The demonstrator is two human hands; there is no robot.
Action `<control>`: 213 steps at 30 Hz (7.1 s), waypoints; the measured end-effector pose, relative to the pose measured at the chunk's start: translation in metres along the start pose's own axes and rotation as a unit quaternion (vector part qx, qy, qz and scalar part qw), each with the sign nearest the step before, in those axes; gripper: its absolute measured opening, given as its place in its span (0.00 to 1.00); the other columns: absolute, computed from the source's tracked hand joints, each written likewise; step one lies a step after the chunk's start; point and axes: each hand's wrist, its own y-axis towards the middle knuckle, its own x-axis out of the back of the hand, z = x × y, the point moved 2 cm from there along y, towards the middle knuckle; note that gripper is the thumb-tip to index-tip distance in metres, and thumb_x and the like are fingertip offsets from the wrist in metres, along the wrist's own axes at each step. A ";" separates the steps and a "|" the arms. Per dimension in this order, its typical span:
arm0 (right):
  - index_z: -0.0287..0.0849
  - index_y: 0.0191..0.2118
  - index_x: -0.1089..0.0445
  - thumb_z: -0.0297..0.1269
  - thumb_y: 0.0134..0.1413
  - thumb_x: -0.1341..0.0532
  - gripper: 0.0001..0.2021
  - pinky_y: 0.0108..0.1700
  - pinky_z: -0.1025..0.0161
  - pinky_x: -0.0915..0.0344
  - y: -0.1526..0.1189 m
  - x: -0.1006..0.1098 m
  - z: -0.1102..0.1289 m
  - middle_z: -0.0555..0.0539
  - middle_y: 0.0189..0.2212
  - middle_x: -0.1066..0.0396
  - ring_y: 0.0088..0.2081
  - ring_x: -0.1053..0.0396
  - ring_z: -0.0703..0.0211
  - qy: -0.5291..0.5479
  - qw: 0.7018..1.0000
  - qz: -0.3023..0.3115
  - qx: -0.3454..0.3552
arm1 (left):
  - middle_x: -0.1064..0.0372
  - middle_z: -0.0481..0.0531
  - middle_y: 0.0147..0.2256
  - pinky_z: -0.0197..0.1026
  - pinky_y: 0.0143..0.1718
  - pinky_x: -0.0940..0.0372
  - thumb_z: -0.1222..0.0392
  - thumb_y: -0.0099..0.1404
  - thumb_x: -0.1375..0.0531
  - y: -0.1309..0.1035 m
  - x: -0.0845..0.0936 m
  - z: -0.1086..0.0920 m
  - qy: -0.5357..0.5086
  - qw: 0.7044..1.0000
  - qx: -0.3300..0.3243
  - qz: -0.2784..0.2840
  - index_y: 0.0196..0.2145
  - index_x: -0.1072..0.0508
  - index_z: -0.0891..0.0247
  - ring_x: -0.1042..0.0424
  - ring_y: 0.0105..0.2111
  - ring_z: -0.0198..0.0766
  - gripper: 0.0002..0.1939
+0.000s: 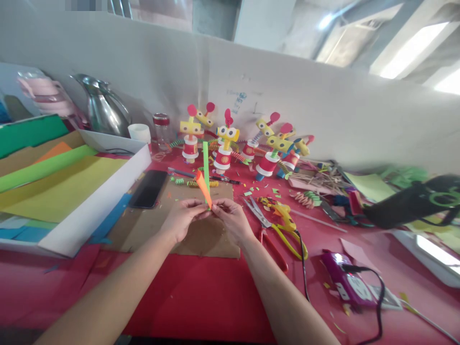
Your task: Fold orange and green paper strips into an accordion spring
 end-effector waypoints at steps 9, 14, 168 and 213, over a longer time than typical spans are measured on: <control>0.43 0.30 0.23 0.41 0.41 0.30 0.09 0.38 0.62 0.32 -0.001 -0.001 0.003 0.50 0.27 0.25 0.30 0.29 0.61 -0.036 0.998 -0.036 0.020 | 0.24 0.55 0.27 0.44 0.42 0.30 0.67 0.45 0.31 0.000 0.000 0.000 0.004 1.000 -0.013 -0.014 0.25 0.22 0.70 0.25 0.31 0.39 0.06; 0.43 0.31 0.22 0.41 0.40 0.30 0.10 0.39 0.60 0.32 -0.001 -0.001 0.004 0.48 0.27 0.24 0.31 0.28 0.59 -0.052 0.998 -0.034 0.022 | 0.24 0.54 0.28 0.45 0.43 0.30 0.68 0.42 0.29 -0.002 -0.002 0.000 -0.010 0.999 -0.023 -0.045 0.25 0.23 0.68 0.25 0.32 0.40 0.10; 0.40 0.29 0.27 0.41 0.45 0.32 0.10 0.33 0.64 0.33 -0.013 -0.019 0.006 0.48 0.24 0.26 0.26 0.31 0.62 0.063 0.998 -0.025 0.008 | 0.27 0.51 0.24 0.38 0.31 0.41 0.50 0.53 0.34 -0.007 0.000 -0.009 0.185 0.969 -0.155 -0.043 0.25 0.22 0.63 0.32 0.27 0.37 0.12; 0.40 0.22 0.31 0.50 0.43 0.33 0.18 0.27 0.66 0.39 -0.004 -0.025 0.010 0.52 0.18 0.32 0.21 0.35 0.65 -0.073 0.997 -0.021 0.010 | 0.31 0.47 0.20 0.34 0.26 0.46 0.57 0.40 0.29 0.003 0.006 -0.001 0.017 0.994 -0.072 -0.074 0.21 0.22 0.65 0.39 0.23 0.29 0.10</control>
